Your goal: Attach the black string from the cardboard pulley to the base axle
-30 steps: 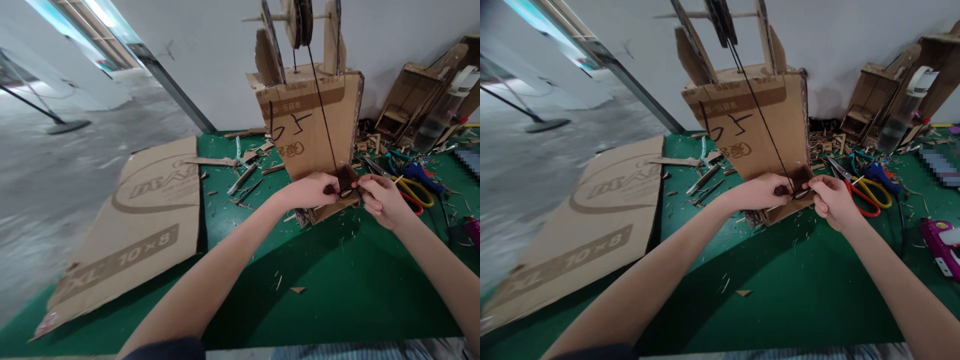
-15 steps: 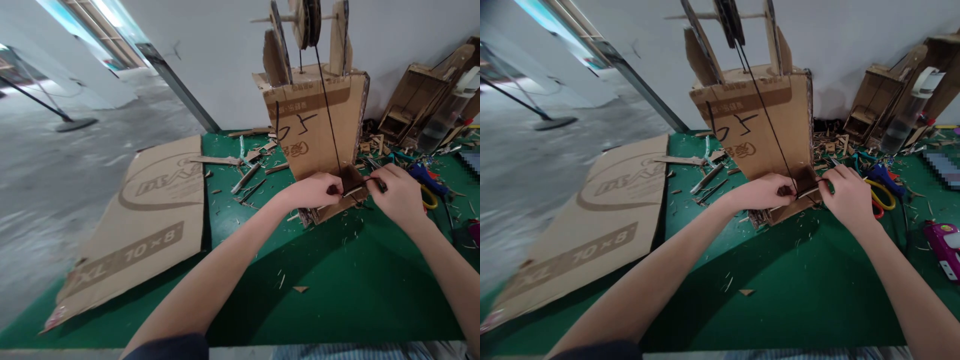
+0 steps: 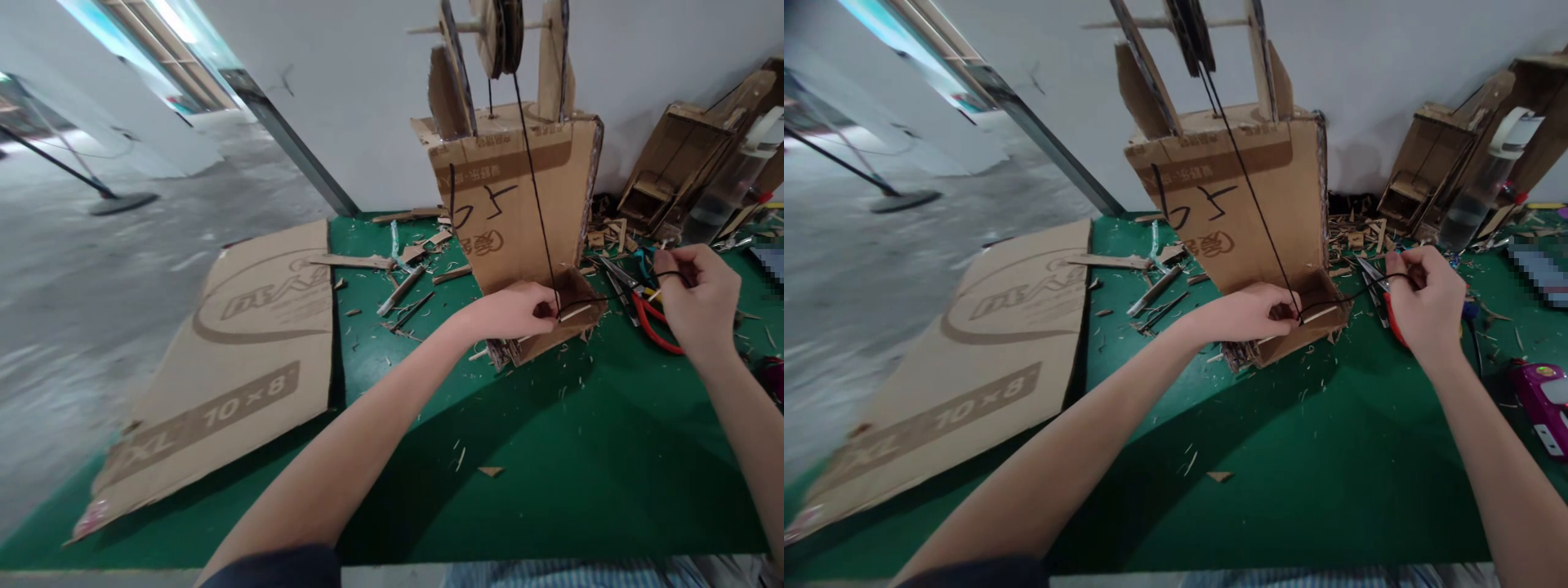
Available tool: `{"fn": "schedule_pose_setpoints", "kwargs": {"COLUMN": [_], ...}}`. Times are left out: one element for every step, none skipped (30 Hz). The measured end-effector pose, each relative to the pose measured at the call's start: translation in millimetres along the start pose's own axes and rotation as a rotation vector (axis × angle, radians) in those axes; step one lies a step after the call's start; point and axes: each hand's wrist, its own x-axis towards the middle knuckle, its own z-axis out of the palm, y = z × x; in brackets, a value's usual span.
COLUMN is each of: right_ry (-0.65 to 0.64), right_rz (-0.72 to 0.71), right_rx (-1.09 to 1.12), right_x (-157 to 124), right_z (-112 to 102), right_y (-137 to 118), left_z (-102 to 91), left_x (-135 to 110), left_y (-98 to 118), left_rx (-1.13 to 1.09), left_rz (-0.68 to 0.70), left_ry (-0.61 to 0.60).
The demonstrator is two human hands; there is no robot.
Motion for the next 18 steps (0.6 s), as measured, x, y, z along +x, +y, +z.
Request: {"fn": "schedule_pose_setpoints", "kwargs": {"right_ry": [0.033, 0.036, 0.025, -0.040, -0.127, -0.212, -0.283, -0.332, -0.379, -0.432, -0.495, -0.576, -0.638, -0.630, -0.596, -0.565, -0.556, -0.554], "right_rz": [-0.109, -0.163, -0.189, -0.187, -0.206, -0.244, -0.298, -0.356, -0.411, -0.454, -0.486, -0.512, -0.523, -0.524, -0.521, -0.518, -0.517, -0.517], "right_rx": [-0.282, -0.523, -0.722, -0.854, -0.935, -0.974, -0.980, -0.956, -0.899, -0.813, -0.702, -0.574, -0.456, -0.374, -0.329, -0.307, -0.296, -0.300], "right_x": [3.5, 6.9, 9.7, 11.8, 13.0, 13.3, 12.7, 11.3, 9.3, 6.7, 3.6, 0.1, -3.8, -8.1, -12.6, -17.1, -21.3, -25.1], "right_z": [-7.0, -14.0, -20.7, -26.8, -32.0, -36.0, -38.8, -40.2, -40.1, -38.3, -34.8, -29.7, -22.9, -14.7, -5.5, 4.2, 13.7, 22.5], "right_y": [2.2, 4.9, 8.0, 11.4, 14.7, 17.7, 19.9, 20.9, 20.3, 18.1, 14.4, 9.8, 4.9, 0.3, -3.2, -5.4, -6.1, -5.5], "left_z": [-0.1, -0.2, -0.2, -0.3, -0.4, -0.6, -0.7, -0.8, -0.9, -0.8, -0.6, -0.2, 0.2, 0.6, 0.9, 1.1, 1.2, 1.1], "left_x": [0.0, 0.1, 0.2, 0.2, 0.2, 0.1, 0.0, -0.2, -0.3, -0.4, -0.4, -0.2, 0.0, 0.4, 0.7, 1.0, 1.2, 1.4], "left_y": [0.2, 0.5, 0.9, 1.4, 1.9, 2.5, 3.1, 3.6, 3.9, 4.0, 3.9, 3.5, 3.0, 2.5, 2.1, 2.0, 2.1, 2.4], "left_rx": [-0.003, -0.005, -0.006, -0.005, -0.005, -0.005, -0.007, -0.009, -0.011, -0.012, -0.010, -0.007, -0.002, 0.003, 0.008, 0.012, 0.014, 0.014], "left_rz": [0.002, 0.002, -0.001, -0.004, -0.006, -0.008, -0.011, -0.013, -0.014, -0.016, -0.017, -0.014, -0.008, 0.000, 0.005, 0.010, 0.014, 0.016], "left_ry": [-0.001, -0.002, -0.005, -0.006, -0.007, -0.005, -0.003, -0.004, -0.005, -0.005, -0.004, -0.003, 0.001, 0.003, 0.005, 0.004, 0.001, -0.001]}}
